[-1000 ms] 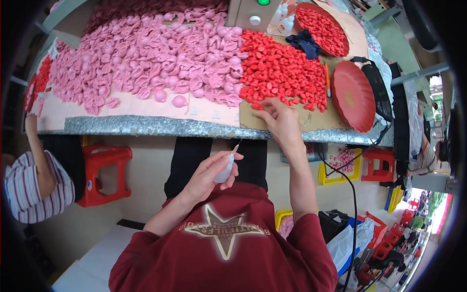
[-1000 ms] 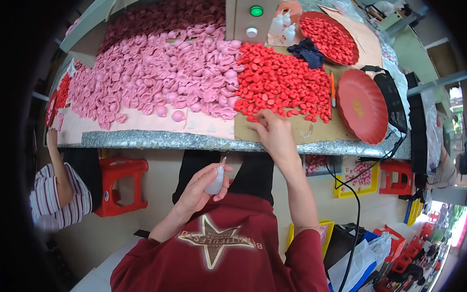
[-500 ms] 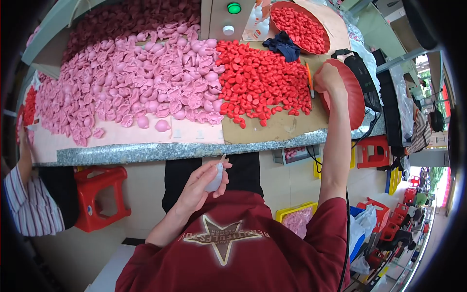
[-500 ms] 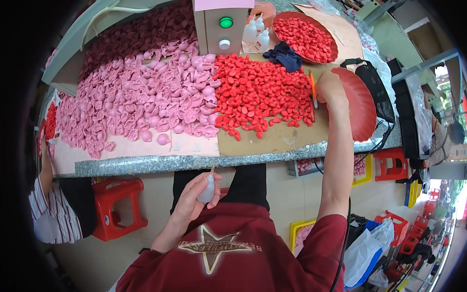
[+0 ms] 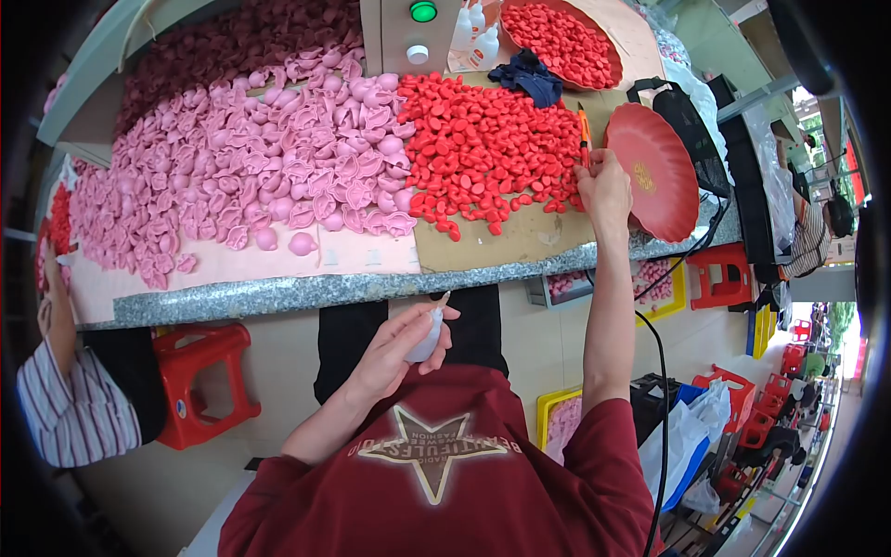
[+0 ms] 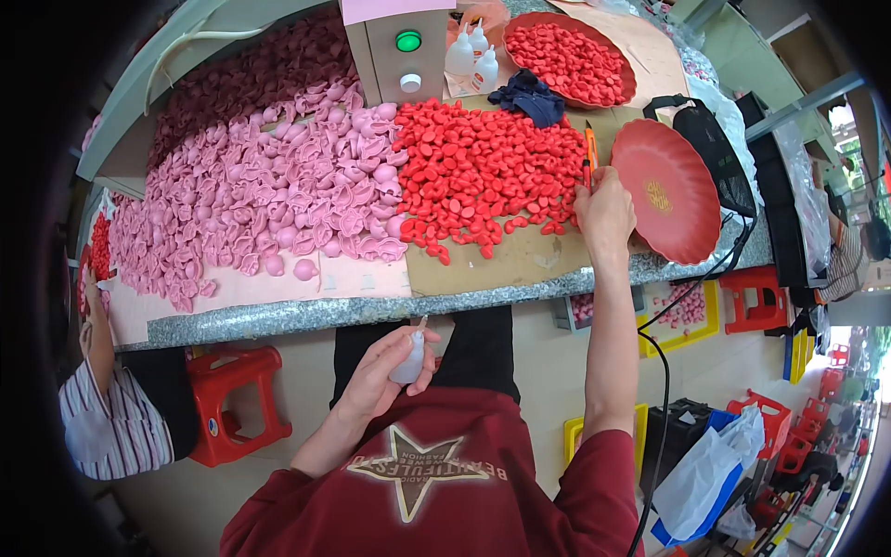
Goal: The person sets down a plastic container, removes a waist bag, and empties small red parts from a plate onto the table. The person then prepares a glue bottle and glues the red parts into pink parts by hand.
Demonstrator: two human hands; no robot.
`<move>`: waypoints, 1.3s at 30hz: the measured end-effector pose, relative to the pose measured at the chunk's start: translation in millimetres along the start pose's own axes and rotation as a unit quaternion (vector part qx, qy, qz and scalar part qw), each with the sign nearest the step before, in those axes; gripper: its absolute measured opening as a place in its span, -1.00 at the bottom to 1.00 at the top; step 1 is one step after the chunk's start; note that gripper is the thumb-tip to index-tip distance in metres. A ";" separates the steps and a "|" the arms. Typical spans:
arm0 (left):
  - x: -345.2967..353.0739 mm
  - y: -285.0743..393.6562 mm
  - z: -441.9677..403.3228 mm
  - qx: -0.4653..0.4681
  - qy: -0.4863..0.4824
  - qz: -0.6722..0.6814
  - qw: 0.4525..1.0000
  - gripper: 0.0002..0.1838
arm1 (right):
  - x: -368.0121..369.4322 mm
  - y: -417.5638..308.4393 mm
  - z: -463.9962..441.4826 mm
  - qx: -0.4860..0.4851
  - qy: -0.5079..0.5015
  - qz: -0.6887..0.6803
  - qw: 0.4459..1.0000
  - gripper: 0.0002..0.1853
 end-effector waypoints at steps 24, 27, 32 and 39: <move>49.1 -56.2 -22.1 -0.110 -0.070 -0.032 0.991 -0.65 | 18.8 70.5 211.4 0.114 -0.266 -0.644 0.708 -0.58; 51.7 -68.0 -22.5 -0.131 -0.071 -0.036 0.988 -0.65 | 21.3 69.7 217.7 0.178 -0.241 -0.643 0.705 -0.54; 54.9 -82.6 -22.5 -0.149 -0.078 -0.036 0.985 -0.66 | 33.2 71.8 221.7 0.217 -0.151 -0.622 0.737 -0.44; 55.8 -87.5 -23.3 -0.162 -0.069 -0.045 0.983 -0.65 | 32.4 75.9 223.1 0.199 -0.138 -0.641 0.728 -0.48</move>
Point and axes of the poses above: each hand's wrist, its own z-axis away from the middle knuckle, its own x-axis out of the palm, y = z × x, the point moved 3 cm from there along -z, towards the middle knuckle, and after that the axes turned 4 degrees about x, right-handed, at the moved point
